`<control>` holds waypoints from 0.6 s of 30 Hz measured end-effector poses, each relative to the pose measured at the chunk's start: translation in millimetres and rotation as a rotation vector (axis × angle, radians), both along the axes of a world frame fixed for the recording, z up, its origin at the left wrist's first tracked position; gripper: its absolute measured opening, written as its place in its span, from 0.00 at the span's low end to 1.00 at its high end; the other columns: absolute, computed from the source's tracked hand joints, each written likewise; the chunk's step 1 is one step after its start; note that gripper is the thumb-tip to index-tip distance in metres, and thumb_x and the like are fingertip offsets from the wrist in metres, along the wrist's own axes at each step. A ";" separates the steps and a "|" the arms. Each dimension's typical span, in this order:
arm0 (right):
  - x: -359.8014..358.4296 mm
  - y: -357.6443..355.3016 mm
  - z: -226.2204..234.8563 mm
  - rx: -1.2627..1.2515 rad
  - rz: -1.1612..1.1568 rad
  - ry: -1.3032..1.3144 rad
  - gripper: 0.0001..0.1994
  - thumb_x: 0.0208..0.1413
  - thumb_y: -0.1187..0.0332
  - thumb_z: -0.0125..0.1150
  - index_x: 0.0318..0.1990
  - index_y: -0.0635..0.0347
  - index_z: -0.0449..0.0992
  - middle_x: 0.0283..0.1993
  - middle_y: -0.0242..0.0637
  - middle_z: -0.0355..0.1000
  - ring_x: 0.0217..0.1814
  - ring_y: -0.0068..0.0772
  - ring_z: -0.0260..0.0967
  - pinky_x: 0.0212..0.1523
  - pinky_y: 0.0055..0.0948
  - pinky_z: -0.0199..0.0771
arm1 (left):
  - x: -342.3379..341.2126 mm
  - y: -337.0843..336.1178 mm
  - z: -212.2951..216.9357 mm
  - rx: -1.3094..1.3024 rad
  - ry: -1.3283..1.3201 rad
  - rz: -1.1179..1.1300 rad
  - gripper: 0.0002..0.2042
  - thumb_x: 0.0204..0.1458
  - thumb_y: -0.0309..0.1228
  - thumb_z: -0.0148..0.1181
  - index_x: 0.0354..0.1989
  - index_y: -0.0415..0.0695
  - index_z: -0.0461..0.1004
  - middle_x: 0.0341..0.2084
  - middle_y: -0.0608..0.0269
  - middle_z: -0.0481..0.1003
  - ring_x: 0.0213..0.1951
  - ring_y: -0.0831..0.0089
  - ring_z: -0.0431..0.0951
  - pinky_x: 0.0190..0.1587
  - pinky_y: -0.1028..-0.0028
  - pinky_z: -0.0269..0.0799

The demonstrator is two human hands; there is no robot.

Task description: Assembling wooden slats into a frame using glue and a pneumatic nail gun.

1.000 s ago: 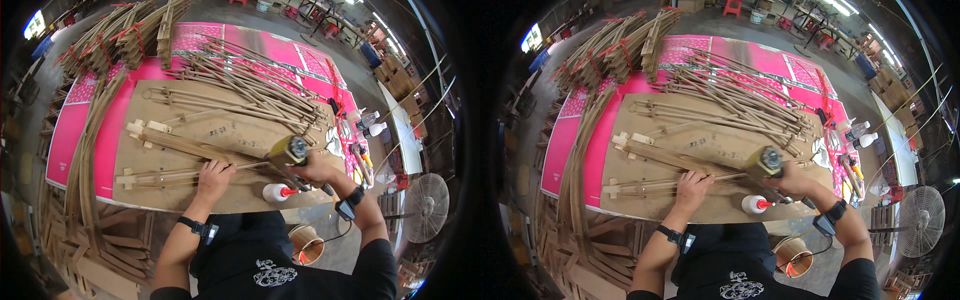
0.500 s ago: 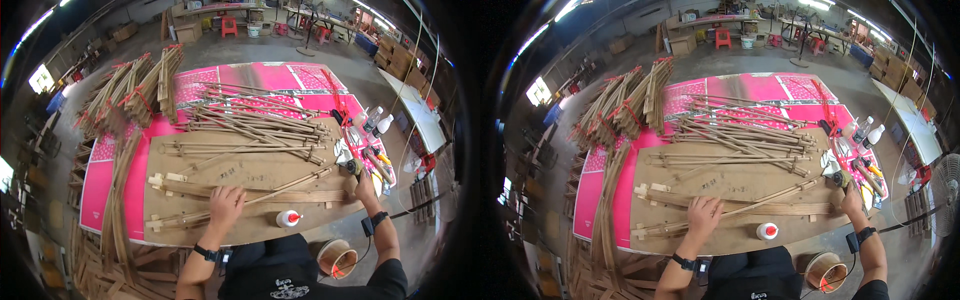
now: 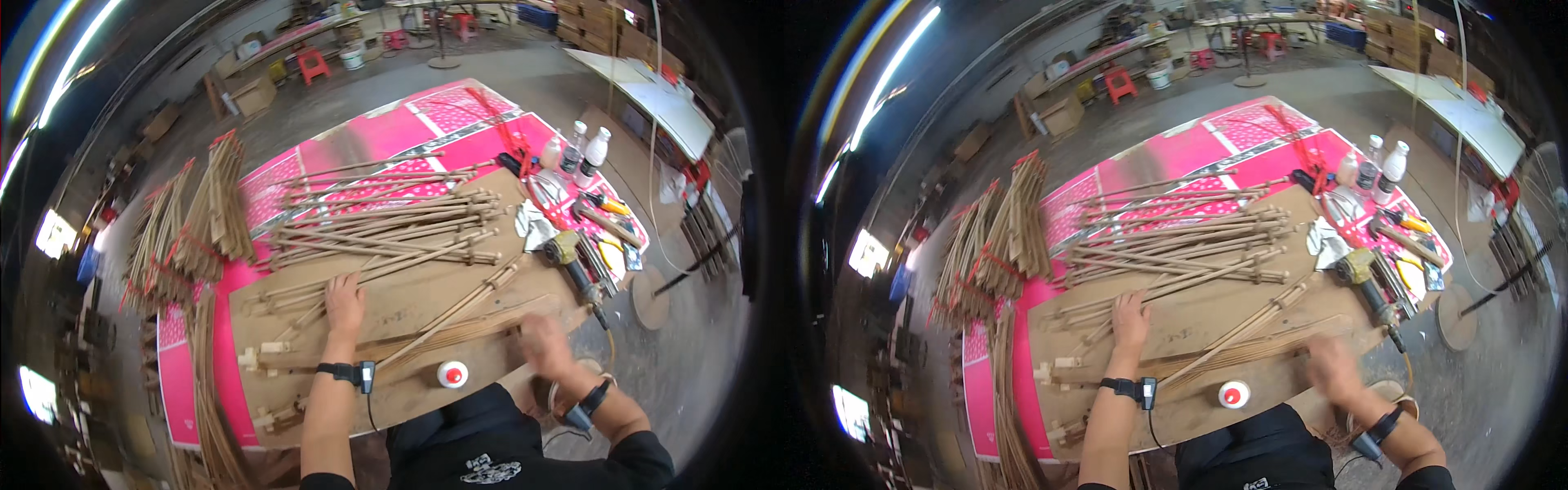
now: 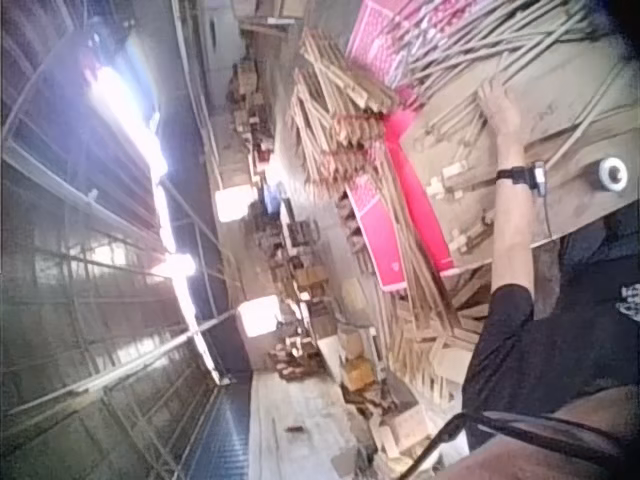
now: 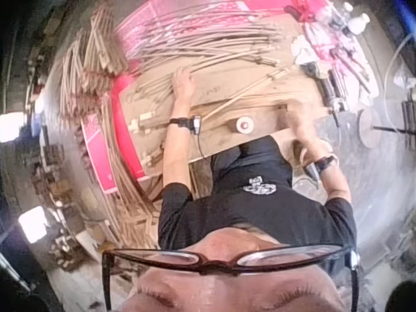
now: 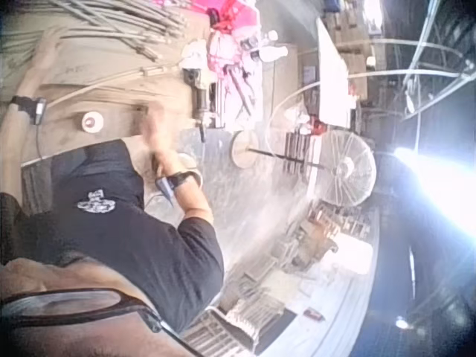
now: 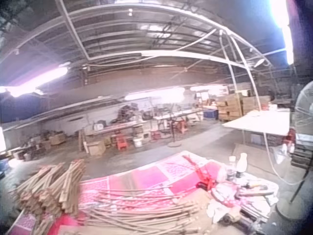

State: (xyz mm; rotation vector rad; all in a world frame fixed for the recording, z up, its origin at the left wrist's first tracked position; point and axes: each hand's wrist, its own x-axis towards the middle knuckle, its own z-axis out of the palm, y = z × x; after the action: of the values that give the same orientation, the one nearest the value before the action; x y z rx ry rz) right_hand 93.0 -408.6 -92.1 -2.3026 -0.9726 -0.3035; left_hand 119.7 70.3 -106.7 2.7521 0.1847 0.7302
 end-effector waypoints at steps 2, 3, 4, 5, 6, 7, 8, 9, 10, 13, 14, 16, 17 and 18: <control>-37.1 29.5 5.3 0.025 0.143 0.156 0.29 0.50 0.71 0.72 0.62 0.59 0.73 0.59 0.49 0.74 0.61 0.56 0.72 0.61 0.48 0.75 | 4.4 5.7 -7.7 0.008 0.051 -0.043 0.14 0.53 0.26 0.66 0.49 0.45 0.81 0.45 0.56 0.79 0.53 0.53 0.74 0.58 0.57 0.69; -49.8 39.3 3.3 0.050 0.206 0.208 0.28 0.54 0.67 0.71 0.63 0.61 0.73 0.61 0.50 0.73 0.62 0.55 0.71 0.64 0.45 0.74 | 4.6 8.3 -10.1 -0.015 0.055 -0.046 0.14 0.53 0.26 0.66 0.49 0.44 0.81 0.44 0.55 0.79 0.52 0.53 0.75 0.57 0.57 0.69; -59.8 49.9 3.1 0.056 0.229 0.270 0.31 0.54 0.62 0.73 0.65 0.61 0.71 0.61 0.49 0.73 0.63 0.56 0.70 0.64 0.46 0.73 | 5.1 10.0 -10.2 -0.039 0.058 -0.042 0.13 0.54 0.26 0.66 0.49 0.44 0.81 0.43 0.55 0.80 0.51 0.53 0.75 0.56 0.57 0.70; -67.2 60.6 -1.1 0.093 0.215 0.278 0.33 0.54 0.60 0.74 0.66 0.62 0.70 0.61 0.49 0.73 0.63 0.56 0.70 0.64 0.46 0.73 | 7.0 8.7 -7.2 -0.033 0.060 -0.062 0.13 0.54 0.26 0.66 0.49 0.44 0.81 0.43 0.55 0.80 0.51 0.53 0.75 0.56 0.57 0.70; -71.9 71.0 -5.0 0.130 0.204 0.286 0.35 0.54 0.57 0.75 0.67 0.62 0.69 0.61 0.50 0.72 0.63 0.57 0.70 0.64 0.47 0.73 | 6.6 8.1 -4.6 -0.035 0.011 -0.082 0.12 0.55 0.27 0.66 0.47 0.44 0.81 0.41 0.55 0.80 0.49 0.53 0.76 0.55 0.57 0.70; -72.2 82.2 -5.1 0.137 0.200 0.289 0.35 0.54 0.57 0.75 0.67 0.62 0.69 0.61 0.50 0.72 0.63 0.57 0.70 0.64 0.47 0.73 | 3.0 8.0 0.1 -0.037 -0.037 -0.092 0.10 0.55 0.28 0.66 0.46 0.45 0.81 0.40 0.56 0.81 0.47 0.53 0.77 0.54 0.57 0.70; -71.1 91.4 -3.9 0.154 0.191 0.307 0.37 0.53 0.56 0.76 0.67 0.62 0.68 0.60 0.50 0.73 0.63 0.57 0.70 0.64 0.47 0.73 | 0.3 4.0 7.2 -0.034 -0.032 -0.099 0.10 0.55 0.28 0.66 0.46 0.45 0.81 0.40 0.56 0.81 0.47 0.53 0.77 0.54 0.57 0.70; -71.0 97.8 -5.5 0.169 0.186 0.326 0.38 0.53 0.55 0.77 0.67 0.63 0.67 0.60 0.50 0.73 0.62 0.57 0.71 0.63 0.47 0.73 | -4.6 0.8 13.9 0.001 -0.062 -0.098 0.10 0.55 0.28 0.67 0.45 0.45 0.81 0.39 0.56 0.81 0.46 0.53 0.77 0.53 0.57 0.71; -68.9 103.0 -13.3 0.171 0.188 0.329 0.38 0.53 0.55 0.77 0.67 0.63 0.67 0.60 0.50 0.73 0.62 0.57 0.71 0.63 0.47 0.73 | -10.3 -3.0 24.2 0.037 -0.094 -0.093 0.09 0.55 0.29 0.68 0.44 0.45 0.81 0.39 0.56 0.81 0.45 0.53 0.78 0.52 0.57 0.71; -62.7 113.7 -25.2 0.142 0.139 0.343 0.35 0.51 0.53 0.77 0.62 0.61 0.71 0.55 0.51 0.74 0.59 0.56 0.72 0.61 0.48 0.73 | -33.4 -20.0 56.3 0.062 -0.147 -0.206 0.09 0.54 0.28 0.69 0.42 0.45 0.81 0.39 0.57 0.81 0.44 0.54 0.78 0.50 0.57 0.73; -59.6 113.7 -24.0 0.139 0.146 0.351 0.35 0.51 0.53 0.77 0.62 0.61 0.71 0.55 0.51 0.74 0.59 0.56 0.72 0.61 0.48 0.73 | -44.0 -26.3 63.4 0.060 -0.139 -0.198 0.09 0.54 0.28 0.69 0.42 0.45 0.81 0.39 0.57 0.81 0.44 0.54 0.78 0.50 0.57 0.73; -54.9 115.2 -24.8 0.123 0.158 0.354 0.34 0.50 0.54 0.78 0.60 0.61 0.73 0.54 0.50 0.75 0.58 0.55 0.72 0.60 0.48 0.73 | -66.8 -35.8 70.7 0.040 -0.119 -0.201 0.09 0.52 0.28 0.70 0.41 0.45 0.81 0.38 0.58 0.81 0.44 0.55 0.78 0.49 0.58 0.74; -54.9 116.6 -24.1 0.138 0.160 0.318 0.33 0.49 0.55 0.78 0.59 0.61 0.74 0.54 0.49 0.75 0.58 0.54 0.73 0.59 0.47 0.74 | -77.7 -37.5 67.2 0.034 -0.107 -0.195 0.09 0.52 0.28 0.70 0.41 0.45 0.81 0.38 0.58 0.81 0.44 0.55 0.78 0.49 0.58 0.74; -55.0 118.3 -23.5 0.147 0.161 0.309 0.33 0.48 0.54 0.77 0.59 0.61 0.73 0.54 0.49 0.75 0.57 0.55 0.73 0.58 0.47 0.74 | -89.3 -39.4 63.2 -0.009 -0.085 -0.208 0.08 0.52 0.28 0.70 0.40 0.45 0.81 0.38 0.58 0.81 0.44 0.55 0.78 0.49 0.59 0.74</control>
State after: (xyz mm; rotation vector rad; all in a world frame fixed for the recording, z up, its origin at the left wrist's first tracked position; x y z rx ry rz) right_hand 38.0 -290.3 -115.6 -2.0468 -0.9363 0.0460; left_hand 30.4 30.9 -43.5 2.6728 -0.1142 0.7845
